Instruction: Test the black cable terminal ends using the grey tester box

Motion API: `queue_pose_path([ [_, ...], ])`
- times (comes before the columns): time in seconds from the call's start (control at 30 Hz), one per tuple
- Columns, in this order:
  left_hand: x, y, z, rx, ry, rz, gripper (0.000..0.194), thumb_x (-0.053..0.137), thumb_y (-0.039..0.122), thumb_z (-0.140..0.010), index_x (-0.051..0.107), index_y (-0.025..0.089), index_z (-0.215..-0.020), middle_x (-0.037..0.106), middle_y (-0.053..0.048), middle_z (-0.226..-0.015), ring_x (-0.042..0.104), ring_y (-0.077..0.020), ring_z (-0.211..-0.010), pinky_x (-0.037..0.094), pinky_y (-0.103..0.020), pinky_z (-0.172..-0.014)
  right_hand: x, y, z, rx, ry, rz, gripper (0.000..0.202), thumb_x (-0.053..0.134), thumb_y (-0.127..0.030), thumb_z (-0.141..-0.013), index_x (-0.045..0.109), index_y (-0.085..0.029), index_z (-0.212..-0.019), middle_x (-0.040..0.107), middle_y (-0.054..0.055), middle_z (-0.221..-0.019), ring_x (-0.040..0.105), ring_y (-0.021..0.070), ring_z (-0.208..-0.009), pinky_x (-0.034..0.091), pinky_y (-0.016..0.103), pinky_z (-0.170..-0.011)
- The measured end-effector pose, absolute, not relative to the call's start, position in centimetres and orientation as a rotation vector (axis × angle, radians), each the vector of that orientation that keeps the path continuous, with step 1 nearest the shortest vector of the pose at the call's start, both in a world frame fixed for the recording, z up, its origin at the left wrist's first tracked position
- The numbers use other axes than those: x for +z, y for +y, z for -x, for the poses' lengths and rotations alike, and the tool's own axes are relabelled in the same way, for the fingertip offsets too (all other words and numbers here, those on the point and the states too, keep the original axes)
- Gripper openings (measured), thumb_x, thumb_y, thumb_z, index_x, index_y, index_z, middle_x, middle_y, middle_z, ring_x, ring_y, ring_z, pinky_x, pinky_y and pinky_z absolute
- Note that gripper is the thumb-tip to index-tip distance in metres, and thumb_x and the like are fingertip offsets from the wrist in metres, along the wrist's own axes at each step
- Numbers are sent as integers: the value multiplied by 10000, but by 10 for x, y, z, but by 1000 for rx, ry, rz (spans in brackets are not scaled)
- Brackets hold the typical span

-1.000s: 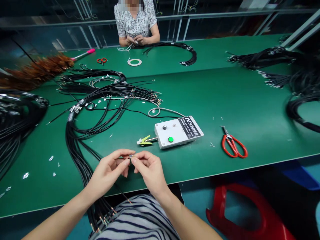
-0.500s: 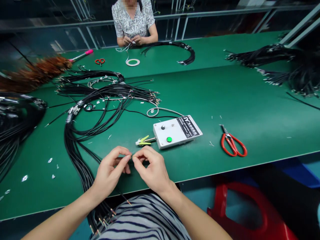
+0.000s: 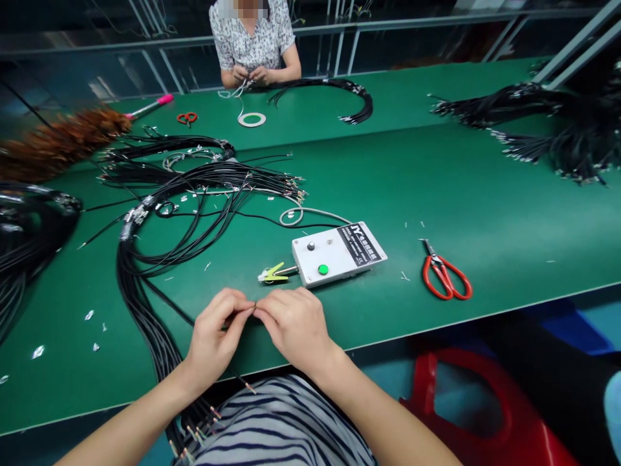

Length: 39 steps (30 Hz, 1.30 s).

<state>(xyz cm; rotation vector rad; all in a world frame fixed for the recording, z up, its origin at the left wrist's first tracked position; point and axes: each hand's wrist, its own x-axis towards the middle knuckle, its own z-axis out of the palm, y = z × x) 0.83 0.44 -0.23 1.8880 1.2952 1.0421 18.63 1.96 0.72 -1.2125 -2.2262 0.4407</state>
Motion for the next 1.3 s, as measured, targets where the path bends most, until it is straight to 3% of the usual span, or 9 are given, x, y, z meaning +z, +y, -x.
queue_pose_path([
  [0.1,-4,7,-3,999,1168,-2057,197,444,116,-963,618,192,-911,576,-58,-908,565,-167,-842,475,-273,-763,6,24,-187,318,-2336,1067,266,460,-200,-999,701,-202,-886,743,7,-818,641,129,-753,349,295,-697],
  [0.27,-5,16,-1,1019,1191,-1919,169,483,141,-952,617,183,-858,587,-51,-865,574,-170,-828,470,-276,-741,11,33,-197,25,-2439,1017,229,485,-212,-998,699,-207,-917,750,3,-843,612,145,-791,310,328,-693],
  [0.37,-3,23,-4,1071,1326,-1738,135,525,166,-937,612,176,-834,592,-41,-846,574,-166,-806,459,-266,-707,18,47,-202,-89,-2448,1139,131,589,-278,-950,684,-208,-1007,746,21,-1011,591,193,-952,318,346,-760],
  [0.47,-1,30,-7,1079,1409,-1642,119,542,180,-923,607,171,-824,591,-31,-827,577,-160,-775,460,-259,-689,20,62,-203,-191,-2503,1260,224,660,-280,-898,661,-183,-1101,709,68,-1148,549,246,-1068,307,380,-843],
  [0.63,-4,38,-11,1062,1484,-1654,133,534,190,-916,605,171,-804,589,-22,-800,577,-154,-742,455,-249,-668,12,77,-201,-248,-2602,1219,138,571,-159,-936,685,-179,-1011,733,57,-964,566,230,-952,278,395,-853],
  [0.83,-8,44,-15,1067,1520,-1698,139,534,148,-903,592,173,-779,570,-10,-777,570,-146,-723,453,-243,-656,14,84,-201,-260,-2654,1169,201,548,-138,-938,659,-203,-784,682,13,-780,538,195,-857,258,398,-910],
  [1.3,-15,50,-18,1016,1521,-1661,143,538,156,-906,595,168,-775,567,-8,-783,576,-147,-734,445,-248,-665,19,84,-198,-204,-2683,1224,166,564,-113,-899,681,-197,-816,702,39,-833,541,213,-886,226,449,-962],
])
